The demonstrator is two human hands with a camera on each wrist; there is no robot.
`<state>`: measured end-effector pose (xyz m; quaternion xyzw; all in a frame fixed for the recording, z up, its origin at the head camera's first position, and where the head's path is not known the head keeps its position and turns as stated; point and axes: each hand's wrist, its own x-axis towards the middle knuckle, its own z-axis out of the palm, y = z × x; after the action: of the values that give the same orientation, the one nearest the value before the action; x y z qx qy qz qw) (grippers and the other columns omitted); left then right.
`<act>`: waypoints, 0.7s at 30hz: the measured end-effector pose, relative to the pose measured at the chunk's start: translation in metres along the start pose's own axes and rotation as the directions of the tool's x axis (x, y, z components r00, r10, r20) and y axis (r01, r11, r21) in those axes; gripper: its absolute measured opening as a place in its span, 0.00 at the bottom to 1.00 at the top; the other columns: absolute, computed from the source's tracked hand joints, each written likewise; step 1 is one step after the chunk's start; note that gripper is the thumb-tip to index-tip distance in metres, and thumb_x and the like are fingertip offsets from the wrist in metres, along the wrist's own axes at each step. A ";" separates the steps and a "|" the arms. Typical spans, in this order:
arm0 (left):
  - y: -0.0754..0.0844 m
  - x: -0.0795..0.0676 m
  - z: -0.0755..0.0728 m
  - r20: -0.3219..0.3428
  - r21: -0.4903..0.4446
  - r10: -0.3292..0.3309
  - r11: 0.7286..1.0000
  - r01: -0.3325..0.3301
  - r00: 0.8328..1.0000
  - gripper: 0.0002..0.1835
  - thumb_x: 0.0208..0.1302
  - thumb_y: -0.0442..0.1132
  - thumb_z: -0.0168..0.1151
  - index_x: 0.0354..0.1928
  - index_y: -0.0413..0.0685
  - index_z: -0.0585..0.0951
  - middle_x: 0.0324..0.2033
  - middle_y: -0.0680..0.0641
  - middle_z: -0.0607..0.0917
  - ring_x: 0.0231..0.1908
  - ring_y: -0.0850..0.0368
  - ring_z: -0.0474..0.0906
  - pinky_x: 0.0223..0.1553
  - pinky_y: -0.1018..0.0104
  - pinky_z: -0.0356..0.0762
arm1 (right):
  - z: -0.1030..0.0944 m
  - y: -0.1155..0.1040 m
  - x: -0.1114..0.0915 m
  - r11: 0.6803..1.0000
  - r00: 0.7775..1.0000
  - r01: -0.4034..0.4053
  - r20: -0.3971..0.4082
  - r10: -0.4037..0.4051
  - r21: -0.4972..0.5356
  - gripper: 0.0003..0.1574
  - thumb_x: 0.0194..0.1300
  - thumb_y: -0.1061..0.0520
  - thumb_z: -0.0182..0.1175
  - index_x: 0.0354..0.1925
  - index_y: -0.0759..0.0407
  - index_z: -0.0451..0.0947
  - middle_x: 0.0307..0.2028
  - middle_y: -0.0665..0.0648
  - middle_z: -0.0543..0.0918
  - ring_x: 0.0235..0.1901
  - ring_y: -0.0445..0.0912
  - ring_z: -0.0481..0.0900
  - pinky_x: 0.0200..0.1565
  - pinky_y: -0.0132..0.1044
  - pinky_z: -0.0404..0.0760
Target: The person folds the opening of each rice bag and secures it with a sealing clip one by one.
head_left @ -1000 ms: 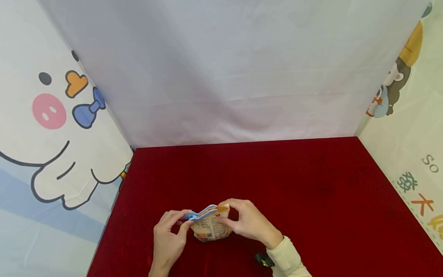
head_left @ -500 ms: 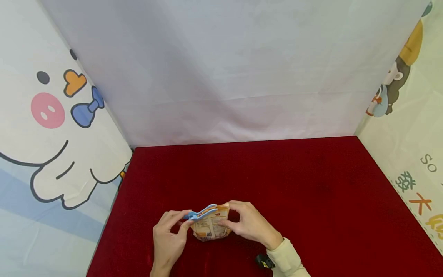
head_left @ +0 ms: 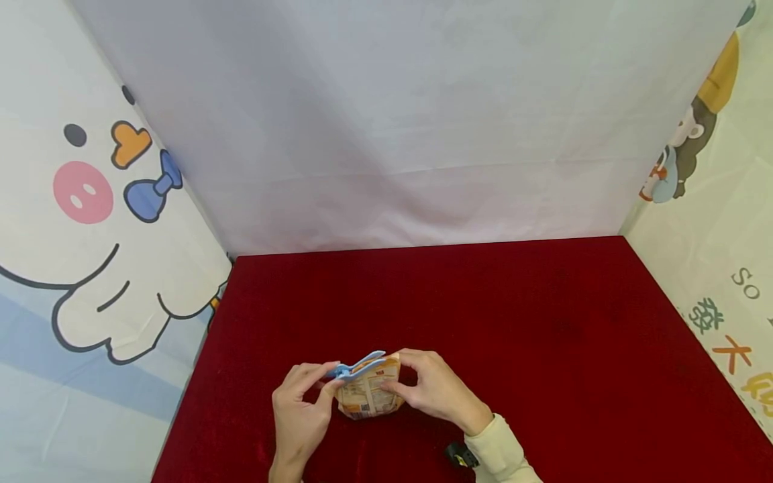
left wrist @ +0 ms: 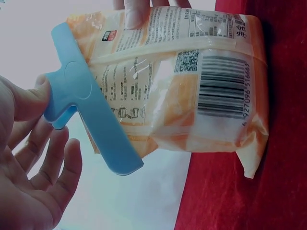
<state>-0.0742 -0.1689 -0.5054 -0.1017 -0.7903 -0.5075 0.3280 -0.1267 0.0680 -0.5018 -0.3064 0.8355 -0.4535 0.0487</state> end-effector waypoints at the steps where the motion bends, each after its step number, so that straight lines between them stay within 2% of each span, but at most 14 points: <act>1: 0.000 0.000 0.000 0.003 -0.004 -0.005 1.000 0.005 1.000 0.18 0.47 0.20 0.81 0.42 0.40 0.92 0.33 0.46 0.91 0.33 0.54 0.82 0.37 0.77 0.80 | 0.000 0.000 0.000 1.000 1.000 -0.001 0.000 0.001 -0.003 0.16 0.70 0.51 0.73 0.55 0.48 0.87 0.52 0.43 0.91 0.52 0.37 0.88 0.55 0.36 0.88; 4: 0.001 0.000 0.001 0.013 -0.016 -0.016 1.000 0.016 1.000 0.18 0.49 0.20 0.80 0.43 0.39 0.92 0.34 0.46 0.91 0.34 0.55 0.82 0.37 0.76 0.80 | -0.001 -0.001 0.000 1.000 1.000 -0.003 0.004 0.004 -0.013 0.17 0.71 0.52 0.73 0.56 0.49 0.86 0.53 0.44 0.91 0.52 0.38 0.88 0.55 0.36 0.88; 10: -0.002 0.000 0.001 0.035 -0.044 -0.004 0.999 0.005 0.999 0.20 0.52 0.20 0.78 0.48 0.41 0.91 0.37 0.44 0.91 0.40 0.63 0.82 0.39 0.76 0.81 | -0.002 -0.002 0.000 1.000 1.000 -0.010 0.017 0.010 -0.013 0.19 0.72 0.50 0.71 0.59 0.50 0.85 0.54 0.45 0.90 0.54 0.39 0.88 0.56 0.37 0.88; 12: -0.002 -0.001 0.000 0.050 -0.051 -0.022 0.998 0.025 0.999 0.20 0.54 0.21 0.77 0.49 0.42 0.91 0.39 0.44 0.91 0.42 0.65 0.82 0.40 0.76 0.81 | -0.002 -0.002 0.000 1.000 1.000 -0.007 0.018 0.007 -0.013 0.19 0.73 0.49 0.71 0.59 0.49 0.85 0.54 0.45 0.90 0.54 0.39 0.88 0.56 0.37 0.88; 21: -0.005 -0.002 0.001 0.048 -0.046 -0.021 0.999 0.023 0.999 0.23 0.55 0.21 0.77 0.53 0.42 0.89 0.41 0.43 0.91 0.42 0.65 0.82 0.41 0.75 0.82 | 0.000 0.001 -0.002 1.000 1.000 0.002 -0.004 -0.002 -0.029 0.20 0.72 0.47 0.71 0.59 0.48 0.84 0.53 0.43 0.90 0.54 0.39 0.88 0.58 0.41 0.88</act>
<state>-0.0754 -0.1706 -0.5108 -0.1124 -0.7868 -0.5269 0.3011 -0.1255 0.0700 -0.5033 -0.3071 0.8418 -0.4419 0.0419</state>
